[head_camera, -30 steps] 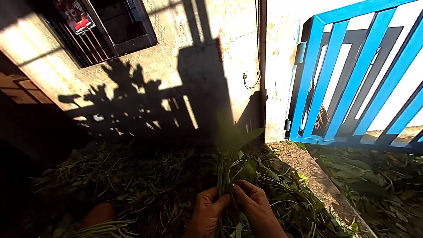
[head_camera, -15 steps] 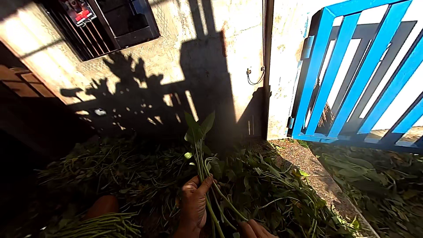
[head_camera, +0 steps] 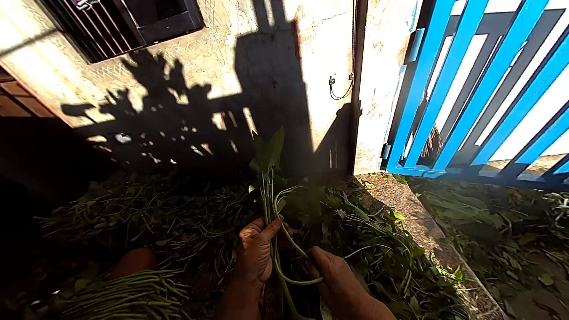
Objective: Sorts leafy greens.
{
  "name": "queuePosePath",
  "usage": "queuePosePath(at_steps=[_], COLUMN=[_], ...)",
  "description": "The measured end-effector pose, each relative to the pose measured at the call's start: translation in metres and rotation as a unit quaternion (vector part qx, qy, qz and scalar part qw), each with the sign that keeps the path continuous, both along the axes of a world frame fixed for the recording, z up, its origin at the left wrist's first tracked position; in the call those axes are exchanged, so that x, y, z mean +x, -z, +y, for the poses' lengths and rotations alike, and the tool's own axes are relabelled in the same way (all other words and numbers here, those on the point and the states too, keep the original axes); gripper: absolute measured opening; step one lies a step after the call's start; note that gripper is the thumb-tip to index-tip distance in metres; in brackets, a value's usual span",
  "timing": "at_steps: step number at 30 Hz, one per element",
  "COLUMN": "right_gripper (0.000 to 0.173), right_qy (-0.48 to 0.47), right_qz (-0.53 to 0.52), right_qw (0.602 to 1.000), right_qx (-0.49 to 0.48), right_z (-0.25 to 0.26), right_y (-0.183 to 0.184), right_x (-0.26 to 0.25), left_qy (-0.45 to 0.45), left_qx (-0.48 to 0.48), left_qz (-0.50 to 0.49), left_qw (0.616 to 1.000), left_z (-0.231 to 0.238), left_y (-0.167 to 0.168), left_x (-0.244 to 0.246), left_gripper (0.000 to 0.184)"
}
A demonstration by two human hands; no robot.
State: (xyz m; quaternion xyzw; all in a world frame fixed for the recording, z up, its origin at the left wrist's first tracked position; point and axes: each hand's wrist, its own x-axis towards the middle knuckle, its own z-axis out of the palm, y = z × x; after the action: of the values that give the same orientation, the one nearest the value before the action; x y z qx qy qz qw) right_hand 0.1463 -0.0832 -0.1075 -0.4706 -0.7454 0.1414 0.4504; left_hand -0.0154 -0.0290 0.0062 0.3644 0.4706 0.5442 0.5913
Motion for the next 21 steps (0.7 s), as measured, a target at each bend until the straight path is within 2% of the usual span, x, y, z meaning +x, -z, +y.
queuePosePath(at_steps=[3,6,7,8,9,10,11,12,16,18,21], right_gripper=[0.027,0.028,0.027,0.025,0.023,0.028,0.033,0.035,0.059,0.049,0.031], right_qy=[0.101,0.186,0.220,0.249,0.252,0.235,0.224,0.215,0.119,0.085,0.054], right_qz=[-0.134,-0.192,-0.227,-0.272,-0.303,-0.317,-0.320,-0.302,-0.179,-0.111,-0.102], right_qw=[0.981,0.955,0.944,0.930,0.908,0.865,0.826,0.813,0.818,0.829,0.858], right_qx=[0.097,0.127,0.091,0.005,-0.144,-0.311,-0.408,-0.450,-0.534,-0.541,-0.501], right_z=[-0.012,-0.016,-0.018,-0.022,-0.026,-0.026,-0.024,-0.024,-0.032,-0.037,-0.036], right_y=[0.013,0.047,0.064,0.080,0.089,0.095,0.105,0.116,0.174,0.199,0.177], right_x=[0.006,0.034,0.049,0.065,0.079,0.090,0.098,0.101,0.077,0.061,0.044], left_qy=[-0.085,-0.133,-0.148,-0.162,-0.170,-0.178,-0.181,-0.177,-0.120,-0.098,-0.101], left_qx=[0.052,0.092,0.107,0.117,0.120,0.117,0.111,0.103,0.056,0.025,0.023], left_qz=[0.012,0.025,0.024,0.022,0.021,0.022,0.022,0.022,0.018,0.009,0.037], left_qw=[0.995,0.986,0.983,0.980,0.978,0.977,0.977,0.979,0.991,0.995,0.994], left_z=[-0.001,0.008,0.010,0.012,0.013,0.014,0.014,0.014,0.008,0.005,0.008], left_y=[0.001,-0.007,-0.011,-0.015,-0.019,-0.020,-0.020,-0.019,-0.015,-0.015,-0.014], left_x=[-0.001,-0.019,-0.027,-0.034,-0.039,-0.042,-0.042,-0.040,-0.024,-0.019,-0.022], left_gripper=[0.011,0.012,0.011,0.010,0.011,0.011,0.009,0.008,0.011,0.014,0.014])
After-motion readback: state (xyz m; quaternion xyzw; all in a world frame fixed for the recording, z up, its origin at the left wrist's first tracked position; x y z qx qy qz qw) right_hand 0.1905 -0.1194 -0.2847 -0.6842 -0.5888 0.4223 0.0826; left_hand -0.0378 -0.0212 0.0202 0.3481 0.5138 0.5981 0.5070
